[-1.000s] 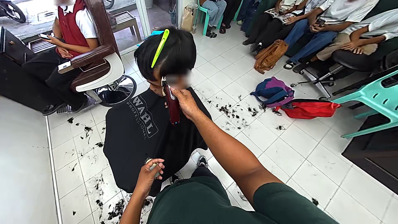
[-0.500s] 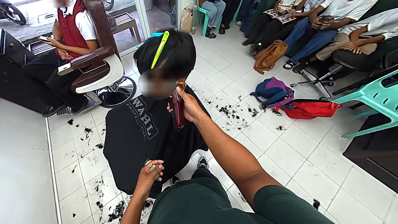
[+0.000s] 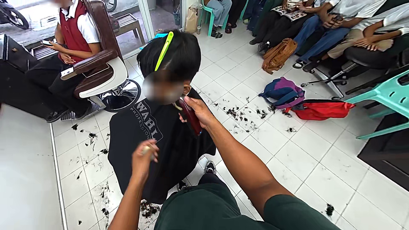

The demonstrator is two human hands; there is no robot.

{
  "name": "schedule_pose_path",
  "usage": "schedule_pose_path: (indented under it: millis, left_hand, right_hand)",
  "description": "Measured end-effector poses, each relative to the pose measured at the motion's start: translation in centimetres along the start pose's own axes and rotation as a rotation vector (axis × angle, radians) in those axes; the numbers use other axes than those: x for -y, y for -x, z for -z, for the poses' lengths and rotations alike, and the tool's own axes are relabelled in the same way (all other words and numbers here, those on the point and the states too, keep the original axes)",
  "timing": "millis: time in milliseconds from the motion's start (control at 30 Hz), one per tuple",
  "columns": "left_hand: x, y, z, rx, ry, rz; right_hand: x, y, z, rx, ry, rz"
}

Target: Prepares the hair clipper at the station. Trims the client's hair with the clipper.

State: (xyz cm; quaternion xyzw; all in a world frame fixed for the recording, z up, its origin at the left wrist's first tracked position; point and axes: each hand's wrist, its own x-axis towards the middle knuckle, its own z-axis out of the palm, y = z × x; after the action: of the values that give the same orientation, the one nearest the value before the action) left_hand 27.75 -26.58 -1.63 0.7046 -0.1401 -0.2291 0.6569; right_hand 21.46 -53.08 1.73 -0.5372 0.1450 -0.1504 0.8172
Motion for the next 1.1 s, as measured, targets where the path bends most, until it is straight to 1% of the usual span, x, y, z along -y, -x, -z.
schedule_pose_path:
  millis: [33, 67, 100, 133, 167, 200, 233, 267, 300, 367, 400, 433, 467, 533, 567, 600, 667, 733, 800, 967, 1100]
  left_hand:
    - [-1.5, -2.1, -0.5, -0.120, -0.016, -0.153]
    - [-3.0, -4.0, -1.1, -0.146, -0.082, -0.270]
    - [-4.7, -5.5, -1.9, -0.066, -0.188, -0.333]
    - [-6.5, -6.8, -2.9, 0.106, -0.313, -0.373]
    - [-8.1, -8.1, -4.2, 0.318, -0.420, -0.427]
    - [-9.4, -9.3, -5.7, 0.495, -0.478, -0.511]
    - [-10.5, -10.4, -7.3, 0.609, -0.488, -0.570]
    - [-11.3, -11.2, -8.5, 0.657, -0.455, -0.576]
    - [-11.9, -11.7, -9.5, 0.665, -0.406, -0.520]
    - [-13.2, -12.1, -10.0, 0.729, -0.395, -0.282]
    - [-13.8, -11.9, -9.6, 0.773, -0.433, -0.214]
    - [-14.5, -11.5, -9.1, 0.777, -0.462, -0.236]
    - [-15.4, -11.2, -8.3, 0.717, -0.466, -0.325]
    - [-17.7, -11.3, -6.8, 0.450, -0.469, -0.523]
    - [-18.9, -12.1, -6.1, 0.308, -0.501, -0.589]
    - [-19.9, -13.2, -5.6, 0.197, -0.552, -0.618]
    - [-20.8, -15.6, -4.7, 0.090, -0.657, -0.611]
    - [-20.8, -16.6, -4.5, 0.071, -0.761, -0.582]
    - [-20.4, -17.0, -4.5, 0.086, -0.825, -0.558]
    - [-19.3, -17.5, -4.8, 0.098, -0.852, -0.516]
    - [-19.2, -17.4, -4.8, 0.098, -0.873, -0.476]
  right_hand:
    - [-0.1, 0.9, 0.7, -0.017, -0.026, -0.022]
    - [-0.2, 1.7, 1.3, -0.042, -0.071, -0.048]
    - [-0.4, 2.5, 1.8, -0.078, -0.119, -0.070]
    - [-0.5, 3.1, 2.3, -0.121, -0.135, -0.102]
    - [-0.4, 3.6, 2.6, -0.173, -0.109, -0.133]
    - [-0.3, 4.1, 2.9, -0.216, -0.054, -0.148]
    - [-0.2, 4.4, 3.0, -0.248, -0.005, -0.138]
    - [-0.2, 4.5, 3.1, -0.278, 0.016, -0.101]
    - [-0.2, 4.5, 3.0, -0.315, 0.011, -0.043]
    - [-0.1, 4.2, 2.7, -0.387, -0.015, 0.100]
    - [0.0, 3.9, 2.5, -0.387, 0.003, 0.155]
    - [0.2, 3.5, 2.5, -0.354, 0.052, 0.182]
    - [0.5, 2.8, 2.5, -0.298, 0.126, 0.174]
    - [1.1, 1.4, 1.6, -0.195, 0.279, 0.083]
    - [1.1, 0.7, 0.9, -0.155, 0.309, 0.029]
    - [0.9, 0.0, 0.2, -0.134, 0.314, -0.012]
    - [0.6, -1.1, -1.1, -0.110, 0.293, -0.052]
    - [0.5, -1.9, -1.9, -0.103, 0.280, -0.069]
    - [0.3, -2.4, -2.3, -0.114, 0.269, -0.077]
    - [-0.2, -2.6, -2.6, -0.146, 0.272, 0.021]
    - [0.2, -2.5, -2.5, -0.117, 0.339, -0.038]
